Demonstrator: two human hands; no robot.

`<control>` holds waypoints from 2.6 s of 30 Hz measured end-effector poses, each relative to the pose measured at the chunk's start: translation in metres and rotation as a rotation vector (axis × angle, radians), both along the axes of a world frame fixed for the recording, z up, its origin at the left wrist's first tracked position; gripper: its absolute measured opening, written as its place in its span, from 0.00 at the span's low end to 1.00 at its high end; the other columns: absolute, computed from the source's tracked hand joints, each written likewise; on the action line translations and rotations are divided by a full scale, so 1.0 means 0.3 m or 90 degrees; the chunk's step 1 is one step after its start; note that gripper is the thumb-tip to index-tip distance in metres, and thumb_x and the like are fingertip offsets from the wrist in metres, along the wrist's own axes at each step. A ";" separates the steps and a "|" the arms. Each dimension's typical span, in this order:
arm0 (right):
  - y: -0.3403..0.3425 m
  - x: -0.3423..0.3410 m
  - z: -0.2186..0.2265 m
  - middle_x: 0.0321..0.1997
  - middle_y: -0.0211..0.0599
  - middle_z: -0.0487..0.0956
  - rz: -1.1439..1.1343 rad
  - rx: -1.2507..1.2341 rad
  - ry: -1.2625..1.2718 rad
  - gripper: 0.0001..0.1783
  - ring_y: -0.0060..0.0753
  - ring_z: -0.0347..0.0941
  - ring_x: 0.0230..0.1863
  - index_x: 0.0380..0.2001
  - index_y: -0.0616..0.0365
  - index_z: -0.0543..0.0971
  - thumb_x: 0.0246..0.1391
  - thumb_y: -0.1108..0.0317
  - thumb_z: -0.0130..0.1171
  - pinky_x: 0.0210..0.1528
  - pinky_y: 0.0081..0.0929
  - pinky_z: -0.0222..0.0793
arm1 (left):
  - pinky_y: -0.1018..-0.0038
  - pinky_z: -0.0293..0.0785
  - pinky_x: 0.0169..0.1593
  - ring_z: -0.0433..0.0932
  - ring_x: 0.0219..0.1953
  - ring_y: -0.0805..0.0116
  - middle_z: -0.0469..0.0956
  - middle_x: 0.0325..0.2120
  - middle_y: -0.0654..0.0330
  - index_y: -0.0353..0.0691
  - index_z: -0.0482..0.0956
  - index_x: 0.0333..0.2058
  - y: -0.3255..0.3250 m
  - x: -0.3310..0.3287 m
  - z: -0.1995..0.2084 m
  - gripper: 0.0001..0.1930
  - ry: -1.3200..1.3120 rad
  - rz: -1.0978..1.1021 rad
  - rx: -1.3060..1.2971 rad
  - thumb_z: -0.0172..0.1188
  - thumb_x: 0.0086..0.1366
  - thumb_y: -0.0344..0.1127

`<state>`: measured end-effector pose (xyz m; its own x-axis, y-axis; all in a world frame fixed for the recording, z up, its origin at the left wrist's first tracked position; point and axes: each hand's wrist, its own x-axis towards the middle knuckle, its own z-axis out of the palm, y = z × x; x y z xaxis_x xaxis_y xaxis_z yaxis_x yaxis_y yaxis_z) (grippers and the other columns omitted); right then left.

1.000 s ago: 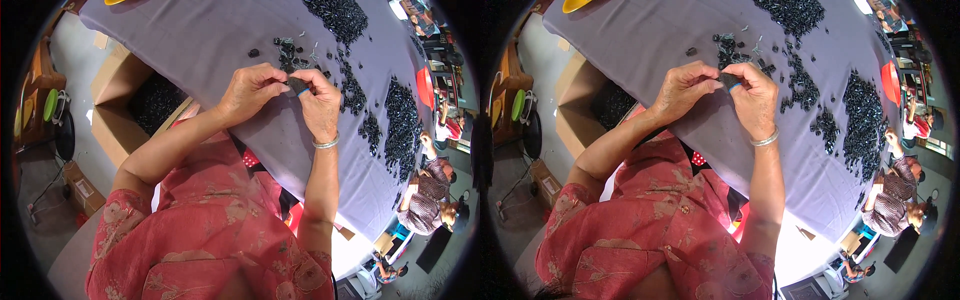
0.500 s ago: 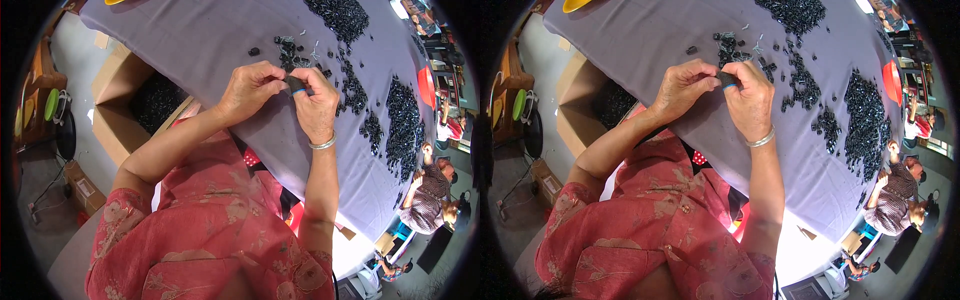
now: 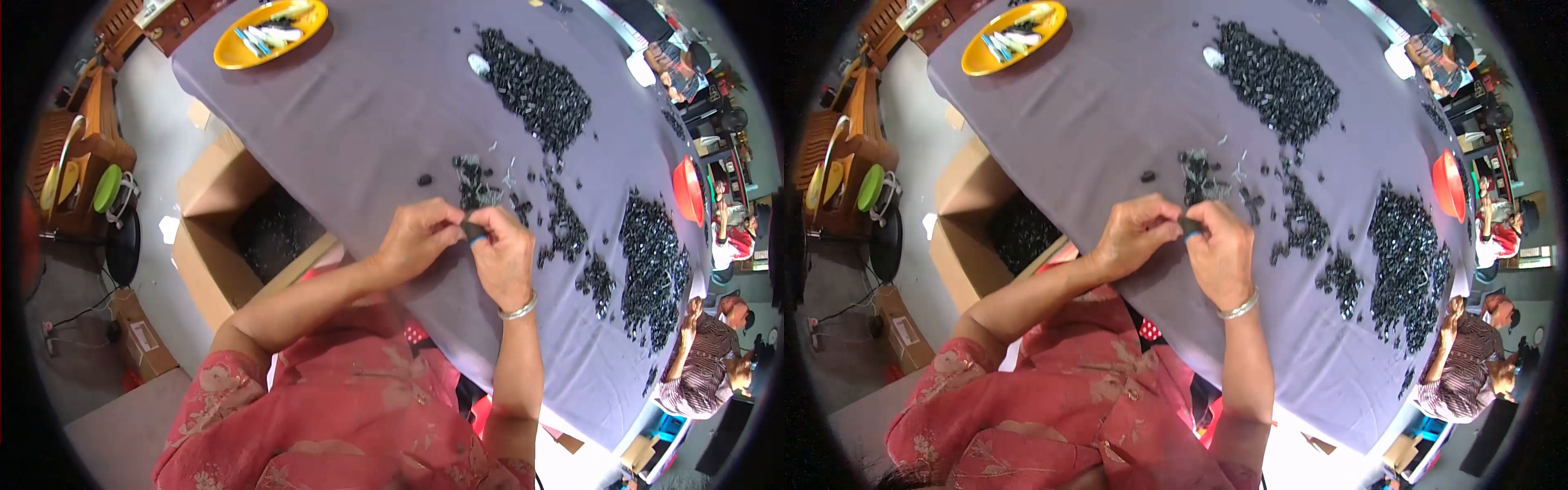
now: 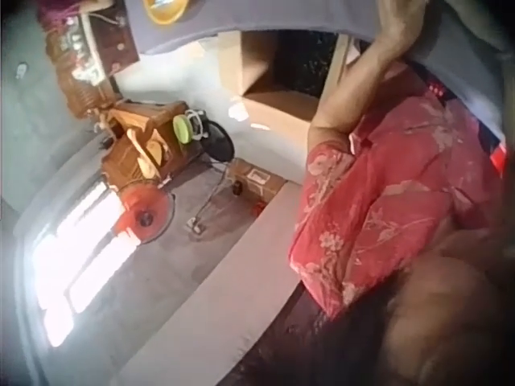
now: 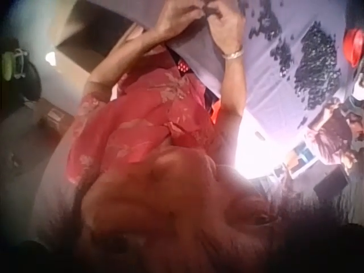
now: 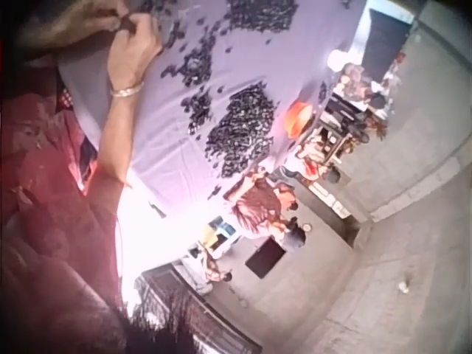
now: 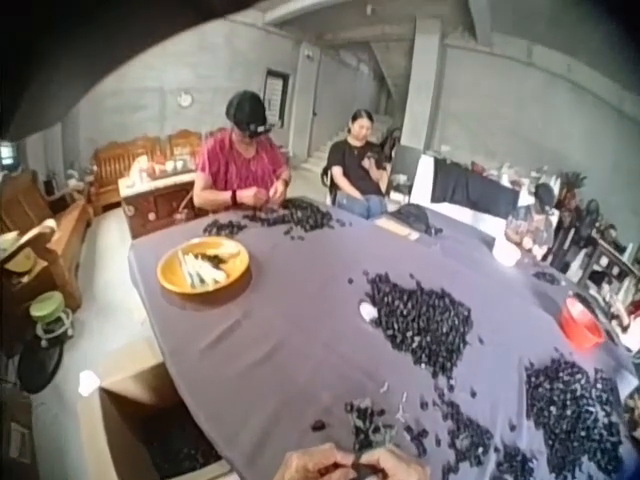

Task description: The person assembles small black plastic components by hand at a workstation.

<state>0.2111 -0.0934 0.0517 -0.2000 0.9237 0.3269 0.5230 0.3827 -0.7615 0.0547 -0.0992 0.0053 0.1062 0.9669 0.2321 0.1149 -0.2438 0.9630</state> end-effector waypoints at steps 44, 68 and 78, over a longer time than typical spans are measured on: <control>-0.040 0.059 -0.010 0.23 0.30 0.76 -0.107 0.014 0.099 0.14 0.14 0.68 0.26 0.33 0.62 0.78 0.42 0.85 0.51 0.31 0.16 0.67 | 0.82 0.70 0.36 0.73 0.32 0.80 0.75 0.31 0.65 0.35 0.80 0.38 0.019 -0.006 0.009 0.09 -0.128 -0.078 -0.020 0.59 0.59 0.19; -0.099 0.383 -0.055 0.30 0.32 0.74 -0.114 0.016 -0.140 0.24 0.22 0.71 0.29 0.39 0.58 0.80 0.36 0.90 0.49 0.32 0.17 0.68 | 0.82 0.69 0.38 0.72 0.31 0.79 0.74 0.29 0.65 0.35 0.79 0.38 0.011 0.000 0.007 0.07 -0.004 -0.106 0.025 0.62 0.60 0.24; -0.108 0.380 -0.047 0.34 0.26 0.75 -0.065 -0.135 -0.036 0.27 0.16 0.67 0.32 0.43 0.59 0.77 0.37 0.91 0.50 0.36 0.13 0.65 | 0.80 0.65 0.29 0.66 0.24 0.79 0.72 0.25 0.65 0.36 0.80 0.37 0.013 -0.005 -0.002 0.08 0.017 -0.095 0.062 0.64 0.58 0.26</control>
<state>0.3251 -0.1258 0.0375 -0.1138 0.9868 0.1150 0.5950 0.1604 -0.7876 0.0533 -0.0952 0.0048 0.2534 0.9134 0.3186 0.0955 -0.3513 0.9314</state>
